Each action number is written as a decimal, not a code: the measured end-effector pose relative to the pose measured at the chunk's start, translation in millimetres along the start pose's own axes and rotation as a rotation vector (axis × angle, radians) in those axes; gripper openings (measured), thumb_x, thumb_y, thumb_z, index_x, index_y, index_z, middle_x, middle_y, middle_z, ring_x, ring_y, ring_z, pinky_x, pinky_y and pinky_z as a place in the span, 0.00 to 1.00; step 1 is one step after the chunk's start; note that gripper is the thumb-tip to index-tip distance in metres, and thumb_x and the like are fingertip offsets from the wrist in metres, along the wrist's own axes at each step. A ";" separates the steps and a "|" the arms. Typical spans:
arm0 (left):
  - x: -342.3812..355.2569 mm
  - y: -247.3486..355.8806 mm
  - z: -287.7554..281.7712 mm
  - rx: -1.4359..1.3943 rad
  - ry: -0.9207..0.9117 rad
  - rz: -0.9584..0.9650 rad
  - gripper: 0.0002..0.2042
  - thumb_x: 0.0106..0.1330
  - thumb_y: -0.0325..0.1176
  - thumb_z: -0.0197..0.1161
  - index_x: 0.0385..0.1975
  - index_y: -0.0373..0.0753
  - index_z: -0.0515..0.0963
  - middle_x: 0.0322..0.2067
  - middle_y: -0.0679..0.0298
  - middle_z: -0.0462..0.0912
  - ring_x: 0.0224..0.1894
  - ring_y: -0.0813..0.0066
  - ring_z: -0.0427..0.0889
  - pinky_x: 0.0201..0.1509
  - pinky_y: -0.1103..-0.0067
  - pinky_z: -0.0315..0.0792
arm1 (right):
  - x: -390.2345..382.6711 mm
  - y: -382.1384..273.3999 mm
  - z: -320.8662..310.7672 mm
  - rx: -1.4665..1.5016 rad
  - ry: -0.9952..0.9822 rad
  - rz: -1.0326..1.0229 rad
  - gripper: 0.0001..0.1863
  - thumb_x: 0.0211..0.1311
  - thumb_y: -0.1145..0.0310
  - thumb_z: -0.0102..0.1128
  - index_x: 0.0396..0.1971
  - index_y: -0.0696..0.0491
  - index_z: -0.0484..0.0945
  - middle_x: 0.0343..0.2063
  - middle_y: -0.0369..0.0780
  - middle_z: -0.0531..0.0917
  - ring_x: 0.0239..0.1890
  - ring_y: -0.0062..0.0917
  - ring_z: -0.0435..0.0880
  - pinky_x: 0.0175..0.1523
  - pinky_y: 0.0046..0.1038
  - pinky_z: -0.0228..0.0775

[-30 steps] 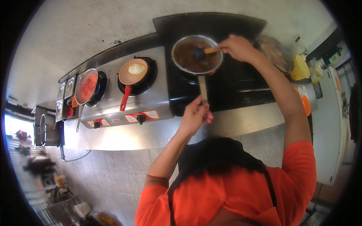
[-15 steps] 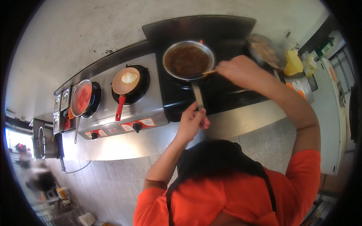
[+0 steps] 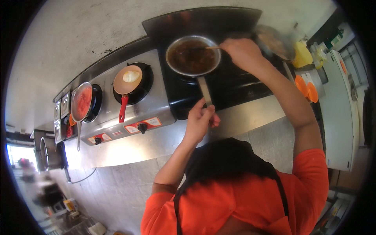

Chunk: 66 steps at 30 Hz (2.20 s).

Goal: The person stirs a red mixture in a pan on a gas stove using a spatula. They then walk to a sink area, pick up two orange bowls, and return to the stove to place the bowls on the counter. The person continues to stir the red mixture and a dark liquid in another pan.

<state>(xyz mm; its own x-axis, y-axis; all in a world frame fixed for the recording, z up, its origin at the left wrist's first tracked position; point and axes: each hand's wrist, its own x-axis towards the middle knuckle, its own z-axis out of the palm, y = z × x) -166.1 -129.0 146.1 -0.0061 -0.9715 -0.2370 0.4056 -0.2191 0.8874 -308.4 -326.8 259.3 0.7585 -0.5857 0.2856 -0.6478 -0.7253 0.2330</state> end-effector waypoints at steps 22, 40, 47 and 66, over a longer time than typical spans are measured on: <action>-12.4 -21.5 30.3 -0.071 0.250 0.089 0.22 0.71 0.37 0.56 0.57 0.28 0.63 0.25 0.61 0.78 0.26 0.75 0.78 0.30 0.81 0.70 | -55.5 2.6 51.9 0.427 0.174 0.189 0.18 0.58 0.77 0.48 0.48 0.50 0.77 0.42 0.41 0.81 0.37 0.41 0.83 0.43 0.40 0.76; 25.8 12.1 21.7 -0.224 0.276 -0.186 0.13 0.72 0.38 0.51 0.46 0.35 0.73 0.24 0.66 0.73 0.21 0.80 0.67 0.22 0.87 0.59 | -71.3 51.6 41.7 0.434 0.191 0.133 0.13 0.55 0.77 0.52 0.41 0.55 0.78 0.40 0.44 0.82 0.39 0.41 0.82 0.43 0.40 0.76; -0.3 2.2 37.2 -0.095 0.222 0.027 0.18 0.72 0.32 0.50 0.59 0.34 0.67 0.24 0.65 0.73 0.21 0.79 0.70 0.23 0.84 0.62 | -8.0 76.7 25.8 0.098 0.003 0.120 0.08 0.53 0.76 0.55 0.33 0.55 0.81 0.34 0.44 0.83 0.39 0.40 0.83 0.43 0.40 0.76; -16.0 32.5 -13.3 0.072 0.095 -0.099 0.28 0.69 0.29 0.54 0.68 0.36 0.57 0.20 0.68 0.72 0.17 0.83 0.68 0.18 0.86 0.62 | 124.6 35.7 40.7 0.273 -0.104 -0.407 0.10 0.55 0.71 0.60 0.37 0.50 0.82 0.34 0.41 0.84 0.42 0.38 0.82 0.48 0.39 0.72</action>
<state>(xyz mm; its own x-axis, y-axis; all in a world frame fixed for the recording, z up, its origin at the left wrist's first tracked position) -140.7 -119.4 173.5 0.0454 -0.9325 -0.3584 0.3403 -0.3229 0.8832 -234.1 -440.4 265.3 0.9579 -0.2587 0.1246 -0.2665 -0.9625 0.0506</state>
